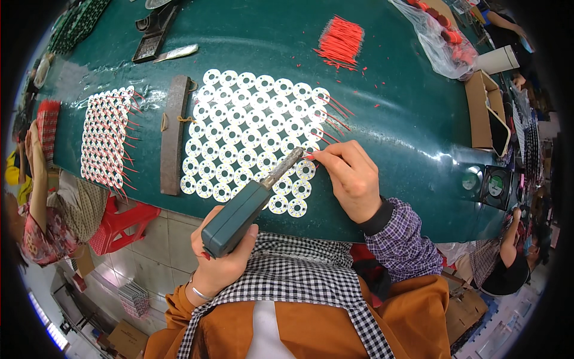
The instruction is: The person uses a handheld heated tool to cut wires on an array of circuit boards, sets the finished board aside, places a new board on the table, and attaches red wires to it using the tool.
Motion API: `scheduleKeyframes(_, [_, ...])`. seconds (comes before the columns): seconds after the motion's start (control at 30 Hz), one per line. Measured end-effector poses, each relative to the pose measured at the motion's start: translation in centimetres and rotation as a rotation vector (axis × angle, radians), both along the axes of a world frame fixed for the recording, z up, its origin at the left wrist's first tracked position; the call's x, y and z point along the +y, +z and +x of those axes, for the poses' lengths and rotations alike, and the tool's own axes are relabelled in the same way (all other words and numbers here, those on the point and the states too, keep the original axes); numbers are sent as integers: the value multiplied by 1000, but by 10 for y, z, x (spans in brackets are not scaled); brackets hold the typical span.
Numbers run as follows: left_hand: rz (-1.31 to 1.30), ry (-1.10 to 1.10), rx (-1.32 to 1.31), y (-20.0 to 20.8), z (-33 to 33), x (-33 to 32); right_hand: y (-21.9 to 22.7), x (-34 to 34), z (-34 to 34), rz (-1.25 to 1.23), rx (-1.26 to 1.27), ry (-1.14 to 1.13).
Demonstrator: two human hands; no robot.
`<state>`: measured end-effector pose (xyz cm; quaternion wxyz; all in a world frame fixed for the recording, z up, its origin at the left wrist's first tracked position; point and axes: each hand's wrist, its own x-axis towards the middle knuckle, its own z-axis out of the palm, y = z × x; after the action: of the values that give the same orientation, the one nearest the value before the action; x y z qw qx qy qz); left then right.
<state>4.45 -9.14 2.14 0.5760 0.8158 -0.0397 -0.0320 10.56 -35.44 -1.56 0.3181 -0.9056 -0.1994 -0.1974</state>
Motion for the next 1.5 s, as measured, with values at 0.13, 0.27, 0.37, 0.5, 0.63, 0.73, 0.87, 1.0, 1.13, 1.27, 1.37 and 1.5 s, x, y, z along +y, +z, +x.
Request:
scheduleKeyframes(0.13, [-25, 7, 21, -1, 0, -1, -1, 1, -1, -20, -4, -7])
scheduleKeyframes(0.27, [-18, 1, 5, -1, 1, -3, -1, 1, -1, -42, -7, -11])
scheduleKeyframes(0.37, [-9, 2, 9, 1, 1, -2, -1, 2, -1, -52, -7, -13])
scheduleKeyframes(0.5, [79, -18, -14, 1, -1, 2, 1, 3, -2, -56, -2, -20])
scheduleKeyframes(0.63, [58, 56, 4, 1, -10, 6, 2, 4, -3, -55, -1, -26])
scheduleKeyframes(0.73, [72, 61, -13, 2, -12, 8, 2, 4, -5, -45, -5, -27])
scheduleKeyframes(0.87, [78, 55, -45, 1, -15, 12, 11, 6, -15, -32, -57, -43])
scheduleKeyframes(1.0, [86, -3, -13, 3, -17, 14, 7, 6, -31, -7, 15, -93])
scheduleKeyframes(1.13, [101, -57, 4, 2, -18, 14, 6, 7, -33, -9, 9, -107])
scheduleKeyframes(1.27, [99, -46, 96, 5, -19, 11, 5, 8, -33, -27, 6, -114])
scheduleKeyframes(1.37, [101, -62, 80, 4, -18, 10, 6, 8, -33, -38, 7, -118])
scheduleKeyframes(1.5, [68, -58, 10, 2, -16, 8, 5, 8, -34, -52, 3, -115])
